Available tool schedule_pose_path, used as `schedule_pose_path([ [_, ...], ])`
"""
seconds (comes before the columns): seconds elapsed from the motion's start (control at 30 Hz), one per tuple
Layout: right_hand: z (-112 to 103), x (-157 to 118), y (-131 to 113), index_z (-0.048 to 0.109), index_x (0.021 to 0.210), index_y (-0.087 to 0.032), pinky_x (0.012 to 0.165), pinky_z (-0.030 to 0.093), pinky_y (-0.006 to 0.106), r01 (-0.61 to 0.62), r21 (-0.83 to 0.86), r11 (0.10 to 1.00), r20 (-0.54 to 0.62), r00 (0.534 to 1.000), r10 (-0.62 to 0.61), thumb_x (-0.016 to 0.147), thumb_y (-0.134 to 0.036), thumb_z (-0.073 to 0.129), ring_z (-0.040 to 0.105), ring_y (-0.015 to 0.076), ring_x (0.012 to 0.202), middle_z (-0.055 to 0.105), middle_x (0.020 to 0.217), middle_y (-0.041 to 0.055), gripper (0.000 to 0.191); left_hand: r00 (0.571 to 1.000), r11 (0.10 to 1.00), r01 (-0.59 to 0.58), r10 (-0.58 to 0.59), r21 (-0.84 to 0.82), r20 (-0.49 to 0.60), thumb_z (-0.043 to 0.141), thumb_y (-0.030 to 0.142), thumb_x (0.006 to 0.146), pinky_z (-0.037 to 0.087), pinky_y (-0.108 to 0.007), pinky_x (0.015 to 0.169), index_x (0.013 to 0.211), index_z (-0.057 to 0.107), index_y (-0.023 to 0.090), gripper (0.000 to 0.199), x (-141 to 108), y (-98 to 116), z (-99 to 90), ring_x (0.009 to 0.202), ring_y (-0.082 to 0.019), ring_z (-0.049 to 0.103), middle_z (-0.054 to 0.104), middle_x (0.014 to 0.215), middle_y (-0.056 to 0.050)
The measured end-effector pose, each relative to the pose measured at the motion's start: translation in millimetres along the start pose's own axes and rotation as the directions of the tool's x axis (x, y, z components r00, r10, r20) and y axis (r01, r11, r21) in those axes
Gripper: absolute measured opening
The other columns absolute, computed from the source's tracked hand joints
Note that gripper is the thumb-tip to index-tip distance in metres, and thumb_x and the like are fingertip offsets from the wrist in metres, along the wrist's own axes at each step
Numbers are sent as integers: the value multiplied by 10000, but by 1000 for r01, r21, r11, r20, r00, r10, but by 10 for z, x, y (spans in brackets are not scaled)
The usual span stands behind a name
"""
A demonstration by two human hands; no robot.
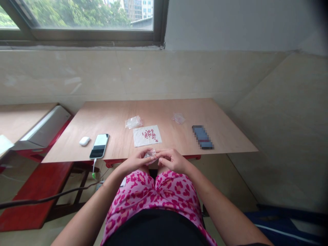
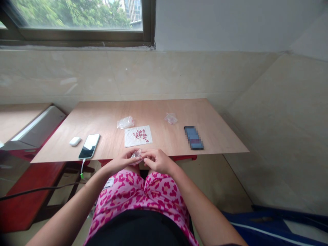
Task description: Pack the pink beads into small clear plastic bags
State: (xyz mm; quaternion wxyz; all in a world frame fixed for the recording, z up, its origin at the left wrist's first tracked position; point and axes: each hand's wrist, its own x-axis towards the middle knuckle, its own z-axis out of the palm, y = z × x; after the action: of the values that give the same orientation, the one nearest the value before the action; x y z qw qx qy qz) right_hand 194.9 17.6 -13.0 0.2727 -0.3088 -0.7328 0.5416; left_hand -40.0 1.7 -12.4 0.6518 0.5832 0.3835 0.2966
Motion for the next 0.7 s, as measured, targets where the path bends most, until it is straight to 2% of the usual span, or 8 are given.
schedule_pose_path([
  [0.1,-15,5,-6,820,990,-186,771,599,293,38,-52,998,4,999,-38,920,-201,618,718,256,1053,642,1405,116,214,999,999,-29,30,37,-27,727,416,929,480,-393,981,1263,663,203,401,10,7,-13,1115,-257,628,686,1220,-103],
  [0.17,-19,8,-6,822,987,-194,813,597,311,42,-84,996,-4,999,-42,919,-202,623,674,290,1176,660,1375,120,211,999,997,-38,40,68,-19,724,423,929,478,-412,1004,1257,675,205,397,15,12,-25,1134,-268,629,688,1231,-107],
  [0.23,-19,9,-2,823,979,-191,820,595,316,35,-99,994,-22,999,-38,918,-202,621,661,300,1203,695,1304,128,211,998,993,-54,55,101,-10,719,431,931,470,-425,1029,1234,696,205,379,17,16,-42,1152,-275,624,692,1229,-108],
  [0.4,-18,6,1,814,951,-164,703,592,273,17,-73,997,-60,998,-22,910,-206,621,723,261,1035,698,1285,143,202,998,988,-68,69,141,-4,709,446,935,457,-433,1066,1219,709,201,374,13,9,-90,1172,-277,618,694,1238,-110],
  [0.57,-19,8,-14,794,875,-150,681,582,261,9,-66,998,-86,996,-15,900,-224,648,732,238,962,706,1253,150,166,998,990,-55,57,127,-12,718,439,930,467,-430,1057,1227,707,203,380,5,10,-94,1170,-275,625,691,1249,-111],
  [0.7,-1,12,-36,791,1014,-155,689,593,289,-2,-8,1000,-56,998,2,907,-221,637,735,183,779,714,1244,144,199,998,993,-58,59,107,-4,708,433,936,473,-423,1045,1203,721,212,348,-6,49,-68,1168,-278,628,697,1228,-107],
])
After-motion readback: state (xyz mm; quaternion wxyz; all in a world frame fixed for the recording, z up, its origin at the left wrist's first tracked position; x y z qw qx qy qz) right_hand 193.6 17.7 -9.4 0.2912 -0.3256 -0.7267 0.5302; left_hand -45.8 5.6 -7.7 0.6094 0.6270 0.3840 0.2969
